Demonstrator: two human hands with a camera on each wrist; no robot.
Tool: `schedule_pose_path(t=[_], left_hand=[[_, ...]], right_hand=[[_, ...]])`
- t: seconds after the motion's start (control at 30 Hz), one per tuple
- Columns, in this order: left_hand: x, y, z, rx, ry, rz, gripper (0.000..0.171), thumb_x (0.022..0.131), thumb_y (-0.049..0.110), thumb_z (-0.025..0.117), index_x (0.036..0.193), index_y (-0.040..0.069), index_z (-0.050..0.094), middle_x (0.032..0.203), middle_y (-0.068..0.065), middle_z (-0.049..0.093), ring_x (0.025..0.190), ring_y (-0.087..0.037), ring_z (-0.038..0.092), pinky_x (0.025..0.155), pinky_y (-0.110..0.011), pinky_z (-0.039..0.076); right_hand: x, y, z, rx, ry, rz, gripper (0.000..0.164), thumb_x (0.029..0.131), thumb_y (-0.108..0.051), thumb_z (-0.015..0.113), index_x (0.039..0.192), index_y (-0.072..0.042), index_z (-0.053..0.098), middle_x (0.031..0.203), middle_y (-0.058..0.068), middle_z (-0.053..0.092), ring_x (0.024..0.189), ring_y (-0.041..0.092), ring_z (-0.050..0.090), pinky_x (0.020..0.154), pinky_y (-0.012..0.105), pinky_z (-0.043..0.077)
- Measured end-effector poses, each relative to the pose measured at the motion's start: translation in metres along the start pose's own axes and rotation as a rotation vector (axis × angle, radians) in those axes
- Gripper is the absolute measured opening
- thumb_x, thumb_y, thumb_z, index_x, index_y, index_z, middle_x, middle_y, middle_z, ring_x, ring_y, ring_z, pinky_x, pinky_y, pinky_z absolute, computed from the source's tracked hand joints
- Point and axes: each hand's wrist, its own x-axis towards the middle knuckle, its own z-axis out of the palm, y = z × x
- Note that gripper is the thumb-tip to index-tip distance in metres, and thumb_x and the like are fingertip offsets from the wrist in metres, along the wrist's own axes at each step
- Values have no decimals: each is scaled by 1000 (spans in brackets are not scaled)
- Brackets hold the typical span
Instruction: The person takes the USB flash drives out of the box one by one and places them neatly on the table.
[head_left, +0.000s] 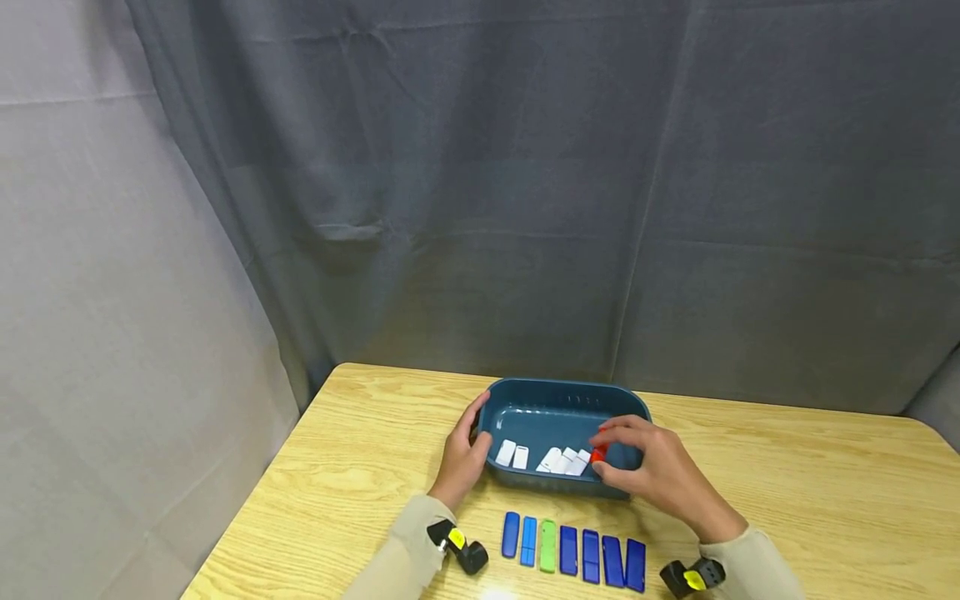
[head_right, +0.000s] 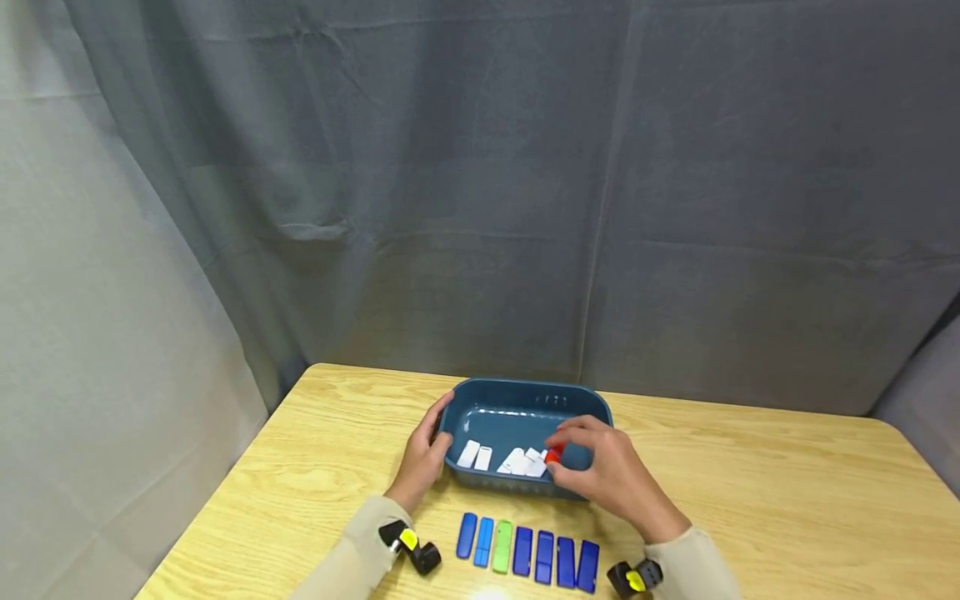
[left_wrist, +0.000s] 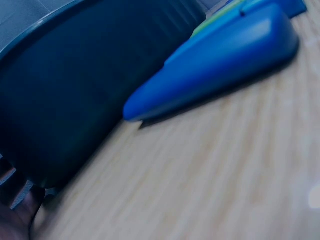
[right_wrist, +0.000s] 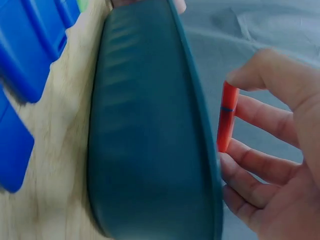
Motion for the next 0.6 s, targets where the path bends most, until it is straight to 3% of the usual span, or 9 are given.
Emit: schedule_pose_path(t=[0.2,0.43,0.6], left_hand=[[1,-1,0,3,-1,5,64,87,5,48,145,31,43,149,10,39,136,-15,38,108,-38,33],[1,0,-1,1,-4,7,64,87,5,47,146,29,42,149,10,39,135,-15,38,108,-37,33],[0,1,0,-6,-8,1,64,87,5,47,146,28,42,150,10,38,136,-15,37,109,-37,33]], right_hand=[[-5,-12,-2,-5,-1,-63,22,74,-22,82,93,-29,73,106,-7,63,94,17,61,75,41,54],[-17,-24,-7,-60,8,-155,20,73,-21,82,91,-26,74,108,-7,64,94,14,60,75,36,55],[-28,-37,-11,-71,-26,-135,26,71,-21,83,90,-33,72,107,-9,62,95,12,57,75,33,55]])
